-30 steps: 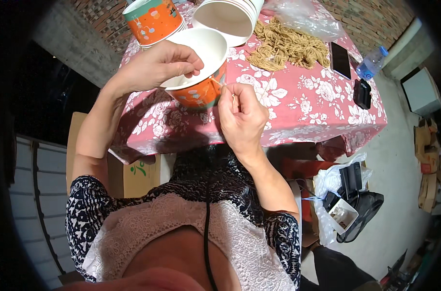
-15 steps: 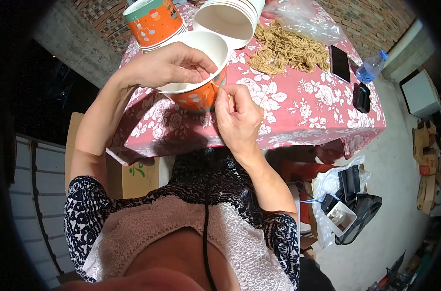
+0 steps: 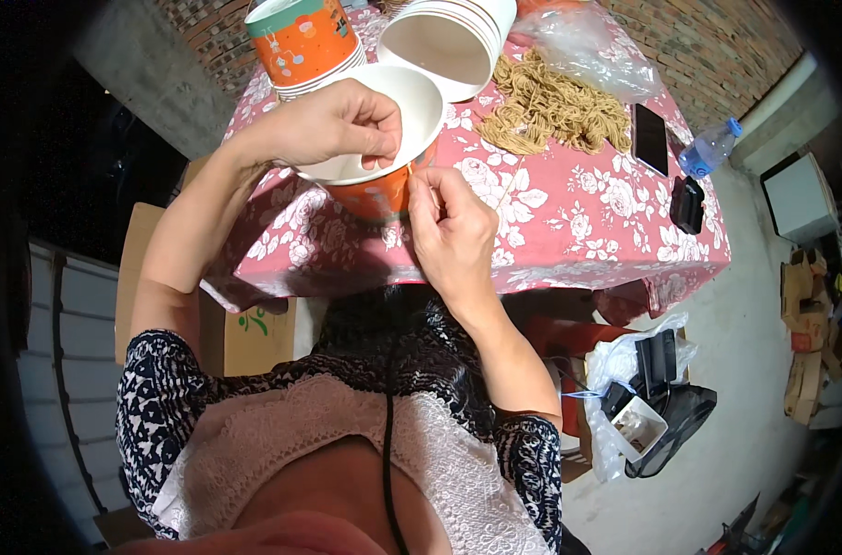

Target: Threading and tying strings through paper bowls for packaging.

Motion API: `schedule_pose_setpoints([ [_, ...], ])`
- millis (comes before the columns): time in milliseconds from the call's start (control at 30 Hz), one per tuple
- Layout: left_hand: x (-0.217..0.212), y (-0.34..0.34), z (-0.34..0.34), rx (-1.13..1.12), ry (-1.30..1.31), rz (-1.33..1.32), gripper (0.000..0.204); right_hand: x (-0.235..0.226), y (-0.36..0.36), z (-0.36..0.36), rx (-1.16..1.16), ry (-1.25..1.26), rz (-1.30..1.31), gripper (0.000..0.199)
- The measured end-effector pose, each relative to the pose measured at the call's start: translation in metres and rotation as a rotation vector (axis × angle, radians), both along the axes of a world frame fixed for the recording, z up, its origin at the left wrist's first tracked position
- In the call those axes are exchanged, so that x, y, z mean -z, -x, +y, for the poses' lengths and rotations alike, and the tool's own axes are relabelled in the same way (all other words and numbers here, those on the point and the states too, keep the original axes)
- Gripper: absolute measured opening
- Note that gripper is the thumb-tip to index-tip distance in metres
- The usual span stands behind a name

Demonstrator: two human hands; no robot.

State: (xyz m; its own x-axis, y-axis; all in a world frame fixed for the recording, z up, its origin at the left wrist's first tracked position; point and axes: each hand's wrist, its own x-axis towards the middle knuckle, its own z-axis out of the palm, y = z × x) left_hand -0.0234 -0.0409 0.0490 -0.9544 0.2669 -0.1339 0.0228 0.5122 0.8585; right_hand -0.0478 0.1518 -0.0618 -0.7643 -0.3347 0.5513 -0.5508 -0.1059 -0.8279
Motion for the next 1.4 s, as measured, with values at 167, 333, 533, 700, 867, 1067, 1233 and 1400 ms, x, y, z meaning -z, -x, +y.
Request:
schedule_pose_setpoints([
  [167, -0.001, -0.004, -0.006, -0.075, 0.042, -0.056, 0.024, 0.004, 0.003, -0.007, -0.017, 0.026, -0.027, 0.006],
  [333, 0.001, 0.001, -0.004, 0.041, 0.08, -0.025, 0.029, 0.002, 0.006, -0.009, -0.021, 0.03, -0.058, 0.004],
  [533, 0.004, 0.004, 0.001, 0.032, 0.261, 0.06, 0.019, -0.004, 0.008, 0.003, -0.158, -0.02, -0.049, 0.012],
  [700, 0.001, -0.015, 0.002, -0.109, 0.114, -0.045, 0.014, -0.022, 0.051, 0.069, 0.015, -0.219, 0.305, 0.052],
  [867, -0.001, -0.011, 0.01, -0.075, 0.171, -0.016, 0.012, -0.048, 0.161, 0.243, 0.745, -0.685, 0.547, 0.051],
  [1067, 0.011, -0.01, -0.006, -0.086, 0.068, -0.017, 0.013, -0.065, 0.243, 0.451, 1.162, -1.364, -0.023, 0.056],
  [1233, 0.007, -0.013, -0.005, -0.136, 0.069, -0.018, 0.014, -0.064, 0.243, 0.512, 1.322, -1.426, -0.295, 0.045],
  [1400, 0.002, -0.015, 0.001, -0.17, 0.129, 0.026, 0.014, -0.042, 0.269, 0.555, 1.259, -1.405, -0.539, 0.036],
])
